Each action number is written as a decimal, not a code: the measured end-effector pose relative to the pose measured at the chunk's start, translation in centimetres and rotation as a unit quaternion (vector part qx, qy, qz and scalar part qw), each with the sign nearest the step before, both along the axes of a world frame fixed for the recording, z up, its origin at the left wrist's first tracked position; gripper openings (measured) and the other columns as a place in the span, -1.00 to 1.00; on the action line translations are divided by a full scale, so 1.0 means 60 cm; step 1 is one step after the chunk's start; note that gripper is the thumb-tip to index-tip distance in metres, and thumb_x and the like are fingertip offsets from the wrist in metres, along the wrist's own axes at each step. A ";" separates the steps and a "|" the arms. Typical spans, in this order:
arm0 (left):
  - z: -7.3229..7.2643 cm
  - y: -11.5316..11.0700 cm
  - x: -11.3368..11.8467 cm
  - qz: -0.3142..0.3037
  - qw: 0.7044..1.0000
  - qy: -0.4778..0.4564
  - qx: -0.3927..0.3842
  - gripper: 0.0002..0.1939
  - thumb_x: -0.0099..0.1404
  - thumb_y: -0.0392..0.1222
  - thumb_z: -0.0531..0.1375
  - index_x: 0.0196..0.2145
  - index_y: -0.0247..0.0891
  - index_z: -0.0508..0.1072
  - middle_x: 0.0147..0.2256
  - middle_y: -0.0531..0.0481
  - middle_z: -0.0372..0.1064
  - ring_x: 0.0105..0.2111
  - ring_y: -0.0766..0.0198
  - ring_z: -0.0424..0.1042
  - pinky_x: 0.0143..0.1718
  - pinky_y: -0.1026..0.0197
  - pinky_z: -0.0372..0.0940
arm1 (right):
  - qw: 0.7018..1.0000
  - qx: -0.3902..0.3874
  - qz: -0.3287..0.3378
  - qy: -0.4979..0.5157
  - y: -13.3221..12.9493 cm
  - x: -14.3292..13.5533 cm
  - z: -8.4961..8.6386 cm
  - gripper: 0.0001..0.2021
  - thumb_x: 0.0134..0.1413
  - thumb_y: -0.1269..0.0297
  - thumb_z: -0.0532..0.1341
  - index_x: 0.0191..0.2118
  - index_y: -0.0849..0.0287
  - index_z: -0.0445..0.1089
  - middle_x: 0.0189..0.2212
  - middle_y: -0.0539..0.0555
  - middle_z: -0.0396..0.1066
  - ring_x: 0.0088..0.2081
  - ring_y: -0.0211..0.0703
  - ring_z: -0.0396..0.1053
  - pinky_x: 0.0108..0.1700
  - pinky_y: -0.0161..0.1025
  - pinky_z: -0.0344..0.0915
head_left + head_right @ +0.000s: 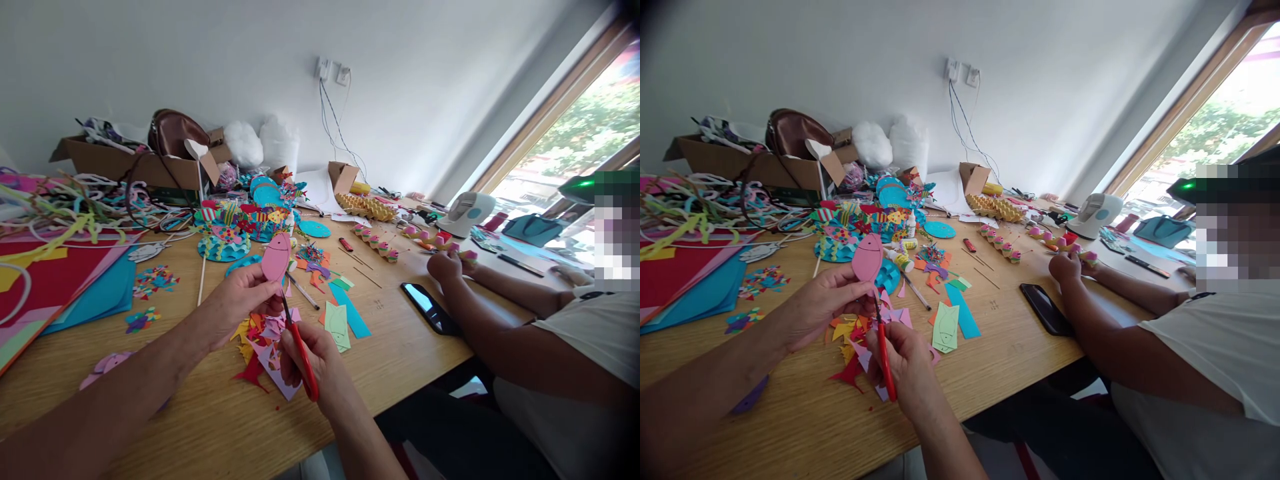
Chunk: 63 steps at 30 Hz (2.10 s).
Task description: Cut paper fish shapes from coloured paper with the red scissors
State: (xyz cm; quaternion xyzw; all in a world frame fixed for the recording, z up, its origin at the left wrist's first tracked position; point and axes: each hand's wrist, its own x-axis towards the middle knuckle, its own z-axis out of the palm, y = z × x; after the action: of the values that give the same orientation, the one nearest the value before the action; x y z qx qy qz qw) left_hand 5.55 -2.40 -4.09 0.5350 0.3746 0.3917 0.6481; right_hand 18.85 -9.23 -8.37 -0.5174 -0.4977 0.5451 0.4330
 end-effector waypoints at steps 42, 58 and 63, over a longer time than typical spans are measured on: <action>0.001 0.009 -0.007 -0.013 0.993 0.092 0.076 -0.86 0.08 -0.15 0.17 -0.51 -0.28 0.37 -0.56 0.10 0.35 -0.53 0.36 0.33 -0.45 0.28 0.29 | 1.000 -0.007 -0.011 -0.003 0.002 0.009 -0.010 -0.62 -0.10 -0.07 0.18 -0.57 0.16 0.17 -0.80 -0.13 0.18 -0.77 -0.43 0.07 -0.72 -0.45 0.01; -0.007 0.007 -0.008 -0.029 0.995 0.066 0.065 -0.87 0.08 -0.14 0.19 -0.49 -0.26 0.39 -0.55 0.10 0.36 -0.53 0.34 0.34 -0.41 0.25 0.30 | 1.000 -0.008 -0.009 0.001 0.002 0.009 -0.008 -0.59 -0.09 -0.11 0.18 -0.55 0.16 0.19 -0.78 -0.11 0.20 -0.73 -0.40 0.11 -0.67 -0.42 0.03; -0.007 0.008 -0.008 -0.034 0.995 0.067 0.066 -0.86 0.08 -0.13 0.20 -0.49 -0.26 0.39 -0.54 0.08 0.37 -0.53 0.34 0.35 -0.42 0.25 0.30 | 1.000 -0.011 -0.014 -0.013 0.001 0.009 -0.008 -0.57 -0.10 -0.15 0.17 -0.55 0.16 0.18 -0.77 -0.11 0.20 -0.74 -0.39 0.10 -0.68 -0.42 0.02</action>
State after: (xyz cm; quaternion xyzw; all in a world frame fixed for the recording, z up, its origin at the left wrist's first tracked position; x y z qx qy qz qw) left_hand 5.06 -1.95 -4.48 0.6139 0.3721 0.3566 0.5979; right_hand 19.40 -9.17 -8.87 -0.5360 -0.4896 0.5381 0.4282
